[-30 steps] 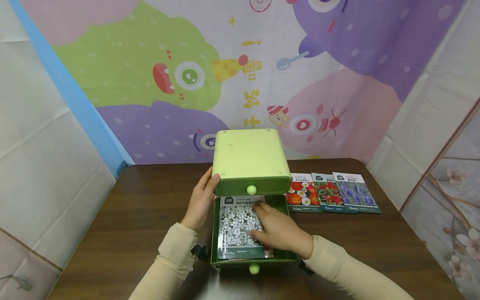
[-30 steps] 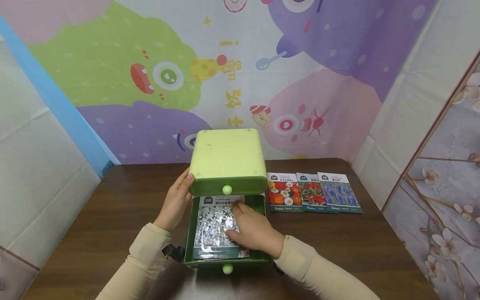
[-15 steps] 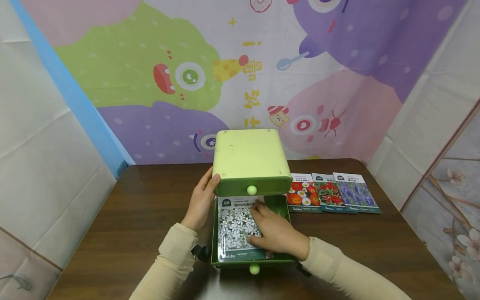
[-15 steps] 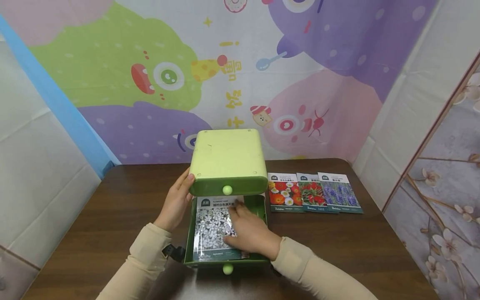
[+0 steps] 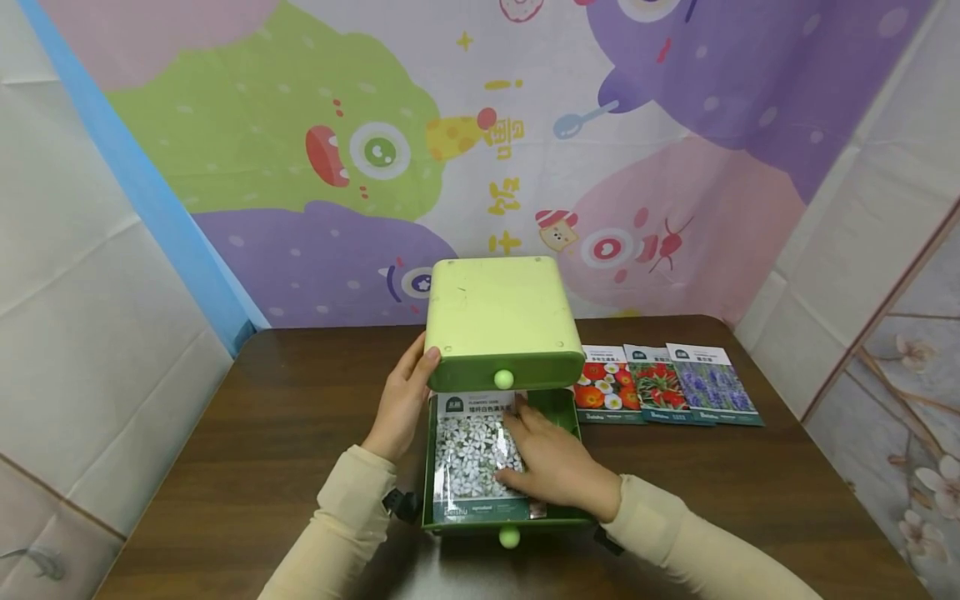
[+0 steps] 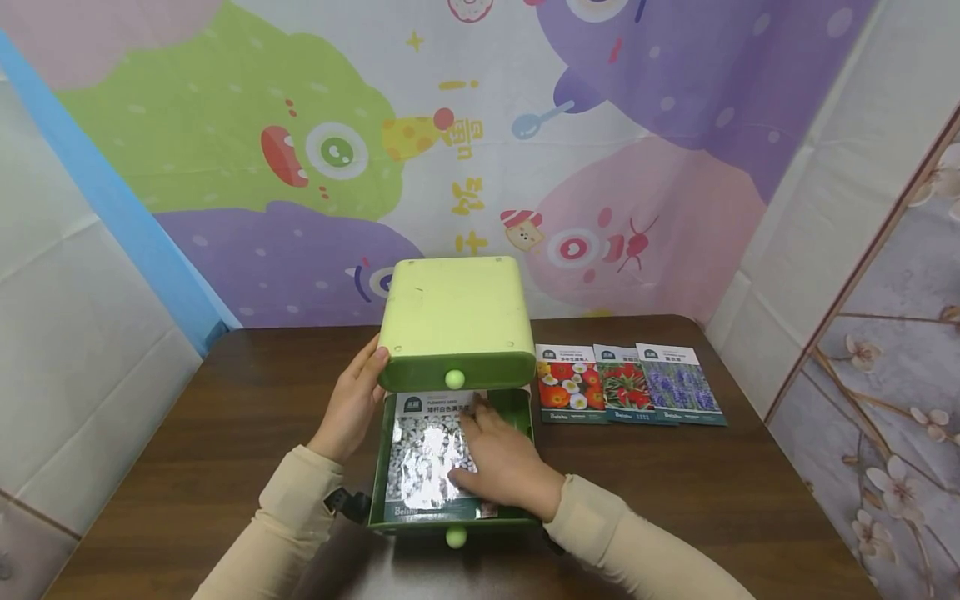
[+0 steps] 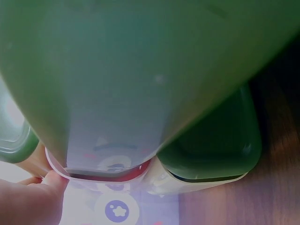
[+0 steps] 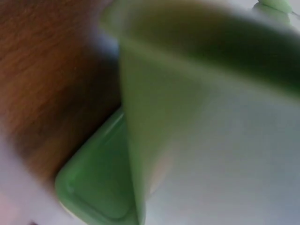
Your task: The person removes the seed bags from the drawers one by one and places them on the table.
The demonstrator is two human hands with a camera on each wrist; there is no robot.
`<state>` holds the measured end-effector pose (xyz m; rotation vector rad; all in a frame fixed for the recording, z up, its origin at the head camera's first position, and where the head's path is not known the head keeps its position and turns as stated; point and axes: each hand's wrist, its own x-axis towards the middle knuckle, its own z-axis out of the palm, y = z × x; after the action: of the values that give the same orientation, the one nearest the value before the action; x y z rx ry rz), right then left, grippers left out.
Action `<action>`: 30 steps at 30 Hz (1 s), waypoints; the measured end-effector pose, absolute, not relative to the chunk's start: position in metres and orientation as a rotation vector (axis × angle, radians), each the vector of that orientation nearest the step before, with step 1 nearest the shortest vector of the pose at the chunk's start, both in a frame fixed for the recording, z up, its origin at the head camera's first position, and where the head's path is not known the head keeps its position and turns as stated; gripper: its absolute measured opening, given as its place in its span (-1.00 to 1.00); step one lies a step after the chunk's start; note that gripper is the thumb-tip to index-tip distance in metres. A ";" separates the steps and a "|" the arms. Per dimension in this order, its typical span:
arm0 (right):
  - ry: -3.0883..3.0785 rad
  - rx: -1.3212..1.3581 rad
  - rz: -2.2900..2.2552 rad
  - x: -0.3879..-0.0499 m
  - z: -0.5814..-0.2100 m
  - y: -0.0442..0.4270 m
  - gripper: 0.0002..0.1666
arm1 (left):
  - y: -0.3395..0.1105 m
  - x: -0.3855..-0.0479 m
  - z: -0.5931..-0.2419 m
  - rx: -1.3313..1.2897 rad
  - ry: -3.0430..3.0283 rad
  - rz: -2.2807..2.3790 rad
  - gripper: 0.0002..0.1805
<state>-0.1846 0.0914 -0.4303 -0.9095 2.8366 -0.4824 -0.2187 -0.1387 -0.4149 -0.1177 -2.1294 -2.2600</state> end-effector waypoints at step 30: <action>2.868 -0.922 -0.694 -0.178 -0.433 0.093 -0.08 | -0.138 -0.218 -0.414 -0.110 -2.131 -2.254 -0.36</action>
<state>-0.1779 0.0929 -0.4333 -0.9218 2.8676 -0.6943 -0.2178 -0.1384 -0.4145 -0.1097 -2.1311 -2.2540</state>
